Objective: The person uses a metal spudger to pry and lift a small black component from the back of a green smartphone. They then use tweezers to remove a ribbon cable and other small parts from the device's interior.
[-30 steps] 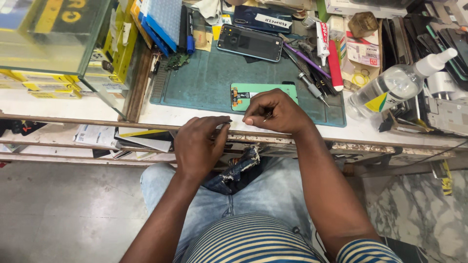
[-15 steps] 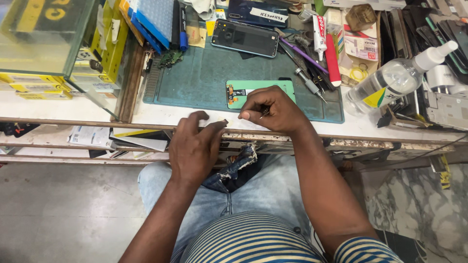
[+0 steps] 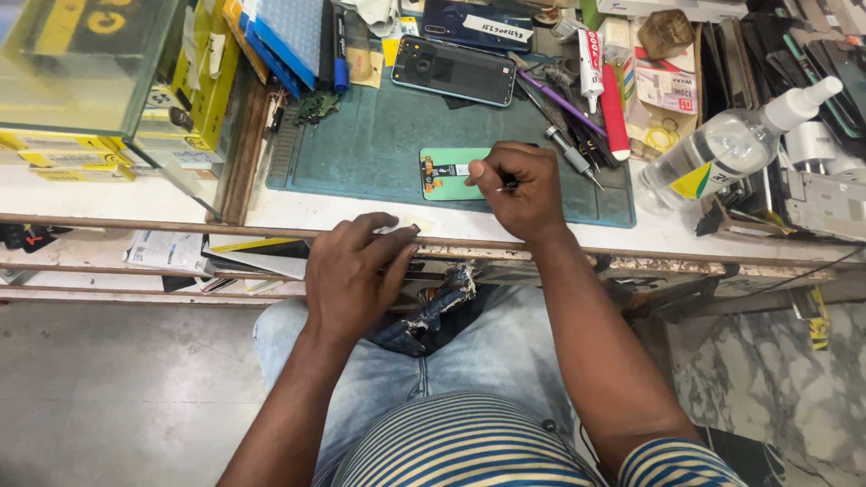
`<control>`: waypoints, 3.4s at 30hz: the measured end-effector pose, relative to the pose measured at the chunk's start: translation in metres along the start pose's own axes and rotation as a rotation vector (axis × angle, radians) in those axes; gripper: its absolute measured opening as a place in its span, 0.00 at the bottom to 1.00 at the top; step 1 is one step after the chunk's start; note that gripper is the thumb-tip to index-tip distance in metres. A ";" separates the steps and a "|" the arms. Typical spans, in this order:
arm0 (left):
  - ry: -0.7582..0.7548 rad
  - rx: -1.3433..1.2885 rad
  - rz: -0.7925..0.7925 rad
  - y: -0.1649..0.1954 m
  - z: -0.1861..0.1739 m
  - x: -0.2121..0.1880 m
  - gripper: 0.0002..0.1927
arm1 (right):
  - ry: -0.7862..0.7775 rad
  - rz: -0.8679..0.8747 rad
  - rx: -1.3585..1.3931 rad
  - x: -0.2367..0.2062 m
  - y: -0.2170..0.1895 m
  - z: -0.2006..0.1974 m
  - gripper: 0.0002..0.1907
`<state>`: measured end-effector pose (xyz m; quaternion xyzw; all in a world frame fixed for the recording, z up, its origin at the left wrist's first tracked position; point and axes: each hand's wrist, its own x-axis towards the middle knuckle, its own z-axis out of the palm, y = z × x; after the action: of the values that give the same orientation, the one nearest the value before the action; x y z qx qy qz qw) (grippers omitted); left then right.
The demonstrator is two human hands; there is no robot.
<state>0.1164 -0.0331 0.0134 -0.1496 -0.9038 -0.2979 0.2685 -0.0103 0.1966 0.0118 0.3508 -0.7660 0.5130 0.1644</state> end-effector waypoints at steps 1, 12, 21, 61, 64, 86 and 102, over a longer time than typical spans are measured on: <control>-0.031 0.010 -0.020 0.002 -0.001 0.002 0.09 | -0.005 0.009 -0.039 0.001 -0.003 0.001 0.13; -0.068 -0.069 0.027 0.000 -0.025 0.003 0.13 | -0.212 -0.051 -0.142 0.000 -0.028 0.010 0.08; 0.016 -0.428 -0.316 0.000 -0.011 0.007 0.08 | -0.354 -0.144 -0.065 0.007 -0.034 0.008 0.15; 0.088 -0.347 -0.279 -0.004 0.026 0.034 0.07 | -0.398 0.005 0.060 0.015 -0.009 0.009 0.12; 0.123 -0.350 -0.193 -0.002 0.028 0.031 0.08 | -0.352 -0.087 0.061 0.014 -0.005 0.011 0.11; -0.033 -0.409 -0.138 0.011 -0.023 0.044 0.06 | -0.167 0.015 -0.106 0.007 -0.004 0.011 0.16; -0.737 -0.655 0.200 -0.068 -0.199 0.157 0.10 | -0.138 0.025 -0.133 0.004 -0.006 0.010 0.16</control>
<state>0.0392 -0.1918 0.2077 -0.4073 -0.7788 -0.4660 -0.1021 -0.0079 0.1849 0.0139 0.3640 -0.8122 0.4376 0.1279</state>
